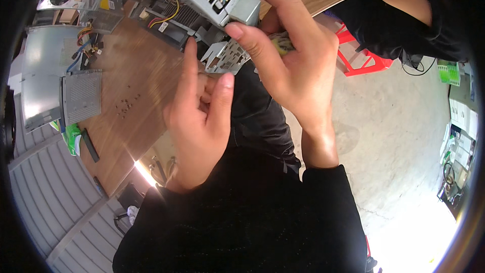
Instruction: The person uses a screwdriver to remove several screws from a motherboard inside a computer chassis, then unplugs cables from the board and lifts the motherboard assembly out of the case.
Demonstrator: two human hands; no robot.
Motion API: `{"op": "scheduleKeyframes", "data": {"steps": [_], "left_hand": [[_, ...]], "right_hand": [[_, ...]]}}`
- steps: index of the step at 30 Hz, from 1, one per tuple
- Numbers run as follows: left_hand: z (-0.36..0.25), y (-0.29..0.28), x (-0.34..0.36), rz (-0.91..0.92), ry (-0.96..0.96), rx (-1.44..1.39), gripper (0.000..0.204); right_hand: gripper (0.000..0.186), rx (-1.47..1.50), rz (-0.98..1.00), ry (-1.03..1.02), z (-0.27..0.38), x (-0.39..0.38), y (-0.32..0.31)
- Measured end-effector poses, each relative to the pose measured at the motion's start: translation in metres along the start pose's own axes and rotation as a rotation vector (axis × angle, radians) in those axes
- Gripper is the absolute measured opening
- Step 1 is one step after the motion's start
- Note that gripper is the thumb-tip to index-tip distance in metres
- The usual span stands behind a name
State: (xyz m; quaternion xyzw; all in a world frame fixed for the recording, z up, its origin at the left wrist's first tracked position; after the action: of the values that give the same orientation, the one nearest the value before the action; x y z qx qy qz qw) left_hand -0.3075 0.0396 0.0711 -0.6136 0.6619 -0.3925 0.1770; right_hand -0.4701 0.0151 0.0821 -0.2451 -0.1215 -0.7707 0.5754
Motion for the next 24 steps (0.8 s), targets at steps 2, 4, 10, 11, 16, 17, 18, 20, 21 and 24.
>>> {"op": "scheduleKeyframes", "data": {"steps": [2,4,10,11,16,17,18,20,21,24], "left_hand": [[0.0,-0.004,0.001,-0.036,0.01,0.064,0.056],[-0.001,-0.006,0.003,-0.044,0.02,0.132,0.053],[-0.003,-0.023,0.002,-0.172,0.222,0.114,0.049],[0.001,-0.027,0.002,-0.235,0.271,0.016,0.053],[0.06,-0.02,0.026,-0.286,-0.042,-0.048,0.088],[0.069,-0.017,0.033,-0.2,-0.02,0.015,0.097],[0.076,-0.013,0.037,-0.114,-0.001,0.077,0.106],[0.084,-0.005,0.042,-0.094,0.064,-0.034,0.116],[0.085,-0.001,0.044,-0.075,0.081,-0.107,0.121],[0.085,0.004,0.047,-0.101,0.099,-0.088,0.125]], "right_hand": [[0.047,0.006,0.005,-0.013,0.0,0.0,0.0],[0.047,0.007,0.003,-0.019,0.0,0.0,0.0],[0.047,0.01,-0.003,-0.006,-0.002,-0.001,-0.001],[0.048,0.006,-0.005,-0.01,-0.002,-0.001,0.0],[0.049,-0.009,-0.022,-0.072,-0.003,-0.001,0.001],[0.049,-0.001,-0.028,-0.049,-0.003,-0.001,0.001],[0.049,0.007,-0.031,-0.025,-0.003,-0.002,0.002],[0.047,0.021,-0.091,0.019,-0.002,-0.003,0.003],[0.046,0.028,-0.122,0.039,-0.001,-0.004,0.003],[0.052,0.017,-0.147,0.062,0.001,-0.008,0.002]]}}
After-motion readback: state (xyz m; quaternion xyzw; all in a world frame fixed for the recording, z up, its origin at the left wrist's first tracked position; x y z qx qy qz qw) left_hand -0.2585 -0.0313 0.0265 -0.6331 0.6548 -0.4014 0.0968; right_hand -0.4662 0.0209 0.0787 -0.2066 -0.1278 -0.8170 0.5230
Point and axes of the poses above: each hand's wrist, its own x-axis towards the middle knuckle, its own y-axis out of the palm, z = x × y, the point moved 4 cm from there along x, towards the middle knuckle, and after that the axes turned 15 degrees about x, right-handed, at the moved point
